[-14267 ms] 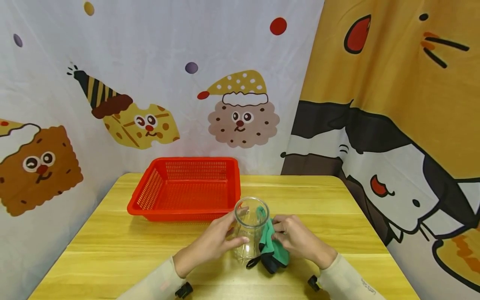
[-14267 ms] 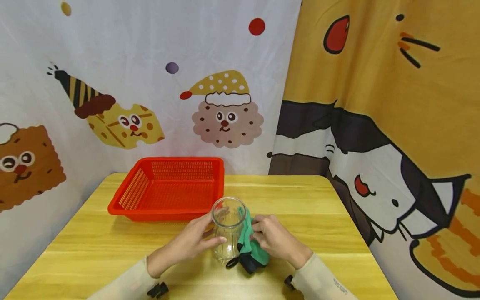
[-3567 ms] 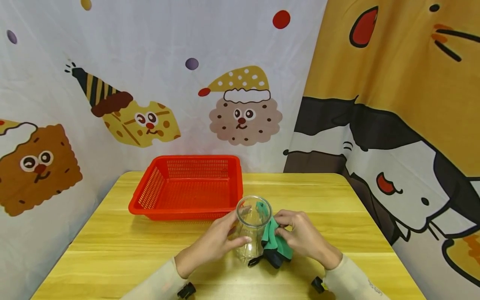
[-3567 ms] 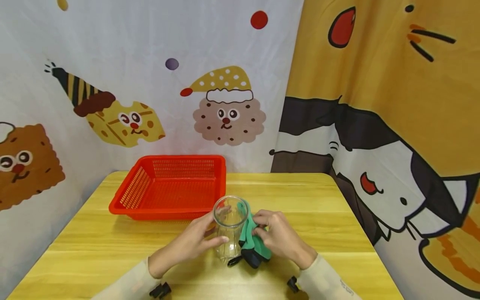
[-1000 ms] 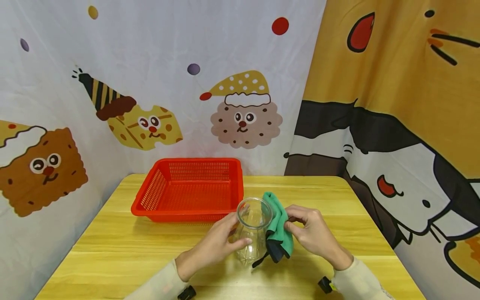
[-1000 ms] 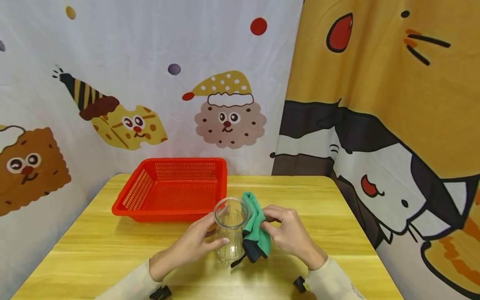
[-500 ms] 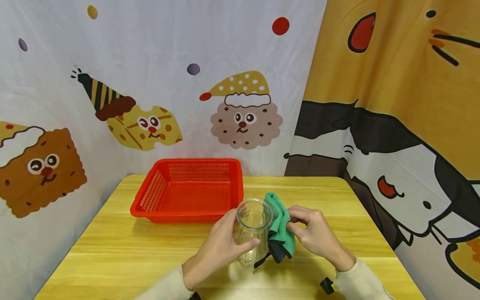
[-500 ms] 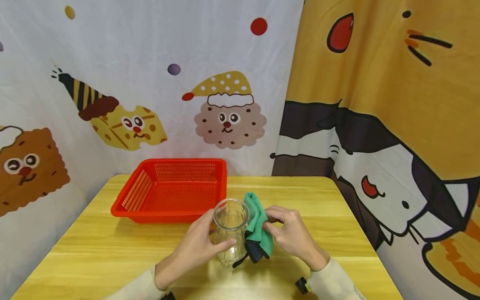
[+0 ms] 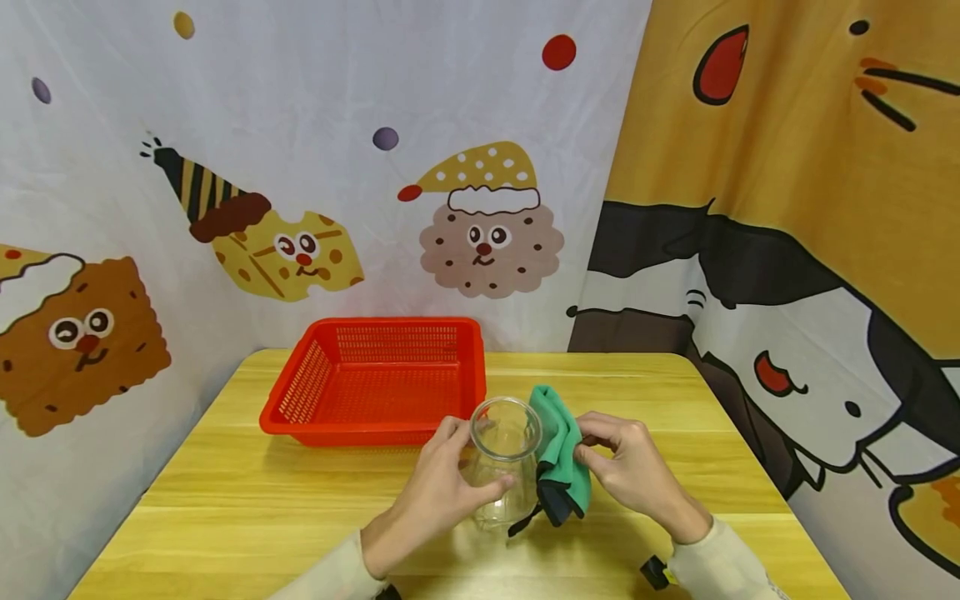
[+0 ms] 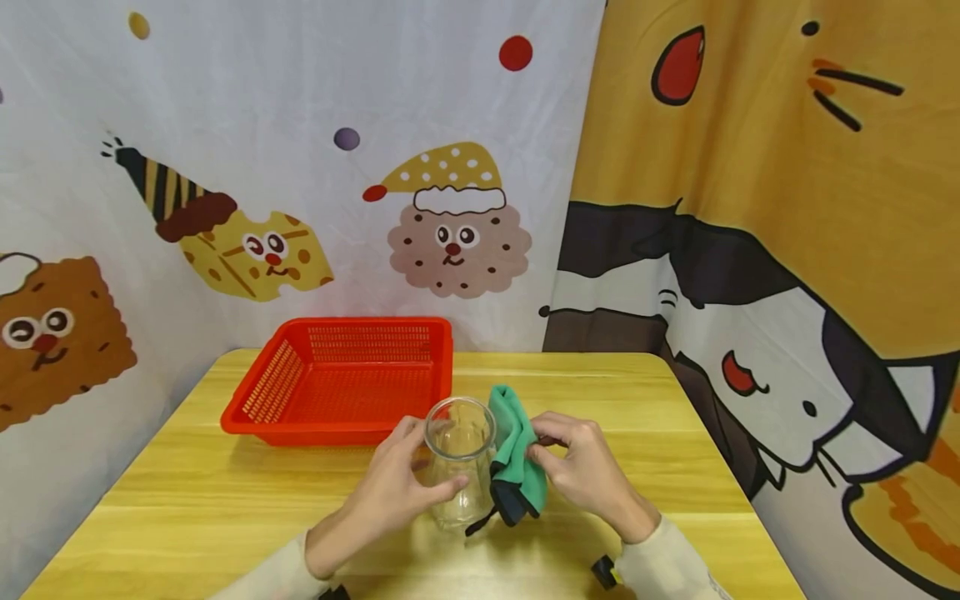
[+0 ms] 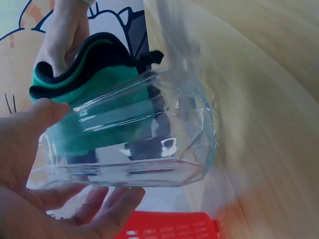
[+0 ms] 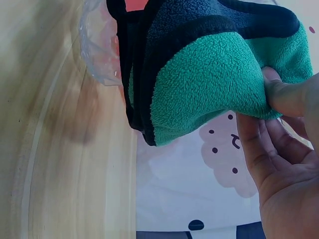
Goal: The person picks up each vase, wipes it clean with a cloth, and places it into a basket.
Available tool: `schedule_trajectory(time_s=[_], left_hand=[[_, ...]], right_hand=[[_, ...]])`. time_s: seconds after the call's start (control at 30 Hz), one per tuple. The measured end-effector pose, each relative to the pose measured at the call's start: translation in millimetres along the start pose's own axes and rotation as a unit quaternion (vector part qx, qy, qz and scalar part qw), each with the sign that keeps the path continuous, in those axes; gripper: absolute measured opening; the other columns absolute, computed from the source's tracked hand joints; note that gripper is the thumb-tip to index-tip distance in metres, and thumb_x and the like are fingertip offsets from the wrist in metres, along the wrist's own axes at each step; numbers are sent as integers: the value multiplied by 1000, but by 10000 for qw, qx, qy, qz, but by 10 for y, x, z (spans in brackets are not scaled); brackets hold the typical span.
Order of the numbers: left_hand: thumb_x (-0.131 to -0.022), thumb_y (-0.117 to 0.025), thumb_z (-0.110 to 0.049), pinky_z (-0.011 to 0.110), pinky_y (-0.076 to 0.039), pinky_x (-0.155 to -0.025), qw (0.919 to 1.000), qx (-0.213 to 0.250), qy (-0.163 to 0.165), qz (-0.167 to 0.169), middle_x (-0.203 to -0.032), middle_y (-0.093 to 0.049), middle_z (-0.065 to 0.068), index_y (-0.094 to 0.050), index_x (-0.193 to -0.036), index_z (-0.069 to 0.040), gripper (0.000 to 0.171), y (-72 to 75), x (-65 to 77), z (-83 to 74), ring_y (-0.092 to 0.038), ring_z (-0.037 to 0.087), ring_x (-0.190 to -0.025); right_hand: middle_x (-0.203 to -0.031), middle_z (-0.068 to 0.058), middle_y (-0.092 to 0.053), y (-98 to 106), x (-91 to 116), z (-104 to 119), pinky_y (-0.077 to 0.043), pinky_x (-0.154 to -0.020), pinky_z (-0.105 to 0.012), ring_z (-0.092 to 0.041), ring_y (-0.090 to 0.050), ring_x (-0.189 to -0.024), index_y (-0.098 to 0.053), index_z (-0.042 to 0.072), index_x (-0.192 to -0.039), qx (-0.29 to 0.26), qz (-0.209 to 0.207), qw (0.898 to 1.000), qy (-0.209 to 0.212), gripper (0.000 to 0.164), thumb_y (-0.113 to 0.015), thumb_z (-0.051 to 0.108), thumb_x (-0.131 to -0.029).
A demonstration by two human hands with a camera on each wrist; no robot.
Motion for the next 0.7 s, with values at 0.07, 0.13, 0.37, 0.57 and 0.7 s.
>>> schedule_trajectory(time_s=[0.07,0.13,0.37,0.57,0.7], left_hand=[[-86,-105,-39,26,-59,-83,9999,58,-85,60,-125,-71,0,-74,-152,-17,76,22,-1,25,-68,20,-104],[-88,-104,-36,30,-68,-92,9995,182,-174,195,-130,-74,2,-71,-157,-17,79,48,-2,52,-72,21,-113],[-99,-96,-28,50,-74,-105,9904,929,-309,979,-147,-77,14,-60,-155,-11,69,147,-10,137,-76,35,-137],[-109,-87,-25,54,-70,-111,9792,1309,-429,1489,-151,-75,21,-60,-154,-9,55,209,-11,166,-74,41,-141],[-112,-81,-19,55,-69,-113,9770,1363,-572,1540,-159,-71,19,-60,-161,-10,54,241,-20,193,-70,43,-148]], right_hand=[[-114,2,-88,1,4,0,-74,-88,-27,-7,-84,-100,-88,23,-115,5,11,10000,-23,47,-80,-20,-97],[-114,2,-87,-1,10,-5,-74,-87,-27,-8,-84,-100,-88,23,-115,5,23,10000,-32,46,-80,-19,-97],[-113,5,-87,-2,22,-8,-74,-87,-26,-8,-84,-99,-88,25,-113,-10,23,10000,-66,48,-80,-20,-97],[-111,2,-87,-4,29,-2,-74,-87,-26,-7,-84,-99,-87,23,-113,0,-17,10000,72,46,-80,-20,-97],[-112,4,-87,-16,33,-10,-74,-88,-27,-7,-84,-100,-87,24,-113,2,6,10000,81,48,-80,-20,-97]])
Point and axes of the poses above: each hand's wrist, its own x-axis away from the middle knuckle, its own y-axis out of the back of the hand, z = x × y, the point moved 2 cm from there along -x, towards the middle knuckle
